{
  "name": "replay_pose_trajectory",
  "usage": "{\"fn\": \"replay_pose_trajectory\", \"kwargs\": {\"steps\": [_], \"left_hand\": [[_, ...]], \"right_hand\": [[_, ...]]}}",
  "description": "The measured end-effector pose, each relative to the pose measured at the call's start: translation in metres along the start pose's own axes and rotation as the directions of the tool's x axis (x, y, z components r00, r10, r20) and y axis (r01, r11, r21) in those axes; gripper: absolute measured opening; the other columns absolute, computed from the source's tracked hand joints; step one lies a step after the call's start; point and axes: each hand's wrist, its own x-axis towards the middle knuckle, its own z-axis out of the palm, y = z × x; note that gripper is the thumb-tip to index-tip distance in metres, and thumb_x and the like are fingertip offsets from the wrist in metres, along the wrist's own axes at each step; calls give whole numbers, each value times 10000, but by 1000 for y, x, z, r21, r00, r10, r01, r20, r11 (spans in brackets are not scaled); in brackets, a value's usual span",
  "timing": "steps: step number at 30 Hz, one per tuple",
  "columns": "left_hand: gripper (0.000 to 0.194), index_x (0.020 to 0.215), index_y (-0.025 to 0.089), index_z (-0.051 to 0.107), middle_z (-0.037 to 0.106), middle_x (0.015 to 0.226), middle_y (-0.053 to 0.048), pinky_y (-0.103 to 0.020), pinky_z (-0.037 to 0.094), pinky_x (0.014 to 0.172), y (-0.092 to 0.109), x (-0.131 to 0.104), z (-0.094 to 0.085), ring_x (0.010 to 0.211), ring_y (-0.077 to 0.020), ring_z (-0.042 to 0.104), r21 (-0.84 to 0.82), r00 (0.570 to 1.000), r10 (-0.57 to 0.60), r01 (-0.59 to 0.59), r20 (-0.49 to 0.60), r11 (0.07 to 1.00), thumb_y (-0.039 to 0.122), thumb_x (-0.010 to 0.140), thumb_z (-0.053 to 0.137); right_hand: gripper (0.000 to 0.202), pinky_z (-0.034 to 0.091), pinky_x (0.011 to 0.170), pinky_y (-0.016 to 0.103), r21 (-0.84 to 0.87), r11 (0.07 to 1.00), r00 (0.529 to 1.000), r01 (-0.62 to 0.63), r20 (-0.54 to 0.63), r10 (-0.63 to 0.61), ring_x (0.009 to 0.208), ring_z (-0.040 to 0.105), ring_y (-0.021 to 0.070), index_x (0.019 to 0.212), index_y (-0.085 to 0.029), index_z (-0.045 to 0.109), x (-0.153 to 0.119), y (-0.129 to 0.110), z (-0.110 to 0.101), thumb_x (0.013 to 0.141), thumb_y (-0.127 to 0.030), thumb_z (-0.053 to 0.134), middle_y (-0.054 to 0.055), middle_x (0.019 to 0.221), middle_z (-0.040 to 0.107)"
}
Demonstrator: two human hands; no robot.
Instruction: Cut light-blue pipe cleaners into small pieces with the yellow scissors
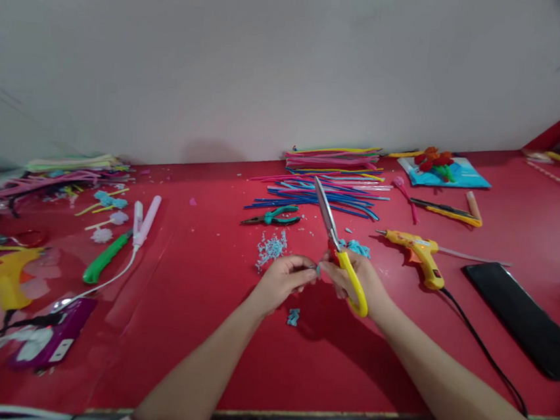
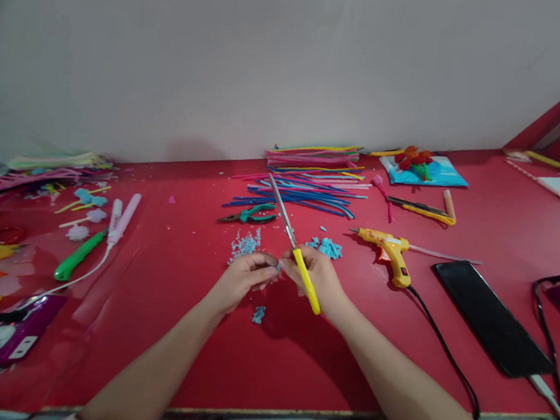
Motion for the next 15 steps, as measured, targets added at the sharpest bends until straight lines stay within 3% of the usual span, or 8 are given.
{"fn": "replay_pose_trajectory", "kwargs": {"steps": [4, 10, 13, 15], "left_hand": [[169, 728, 121, 602, 541, 604, 3, -182, 293, 450, -1, 0, 1, 463, -52, 394, 69, 1000, -4, 4, 2, 998, 276, 662, 591], [159, 681, 127, 588, 537, 639, 9, -219, 369, 614, -3, 1, 5, 621, -100, 482, 103, 994, 99, -95, -36, 990, 258, 611, 645], [143, 657, 128, 581, 523, 615, 18, -206, 362, 575, -1, 1, 4, 582, -86, 466, 107, 992, 107, -99, -67, 989, 252, 617, 641], [143, 672, 133, 576, 505, 582, 32, -188, 336, 505, 0, 1, 1, 511, -62, 431, 66, 982, 107, -98, -153, 993, 250, 619, 639]], "right_hand": [[113, 277, 328, 169, -42, 999, 999, 28, 33, -27, 307, 342, 43, 656, -178, 445, 1, 4, -2, 664, -266, 515, -98, 424, 359], [147, 270, 394, 180, -160, 984, 997, 83, 10, -82, 372, 326, 45, 644, -184, 425, 3, 11, 0, 678, -285, 526, -92, 443, 333], [200, 256, 418, 193, -263, 957, 991, 125, -9, -132, 427, 338, 62, 642, -184, 424, 3, 9, -3, 700, -355, 510, -71, 482, 354], [244, 248, 433, 199, -384, 909, 983, 160, -18, -181, 462, 347, 72, 641, -186, 421, 2, 8, -6, 701, -406, 505, -55, 520, 380]]}}
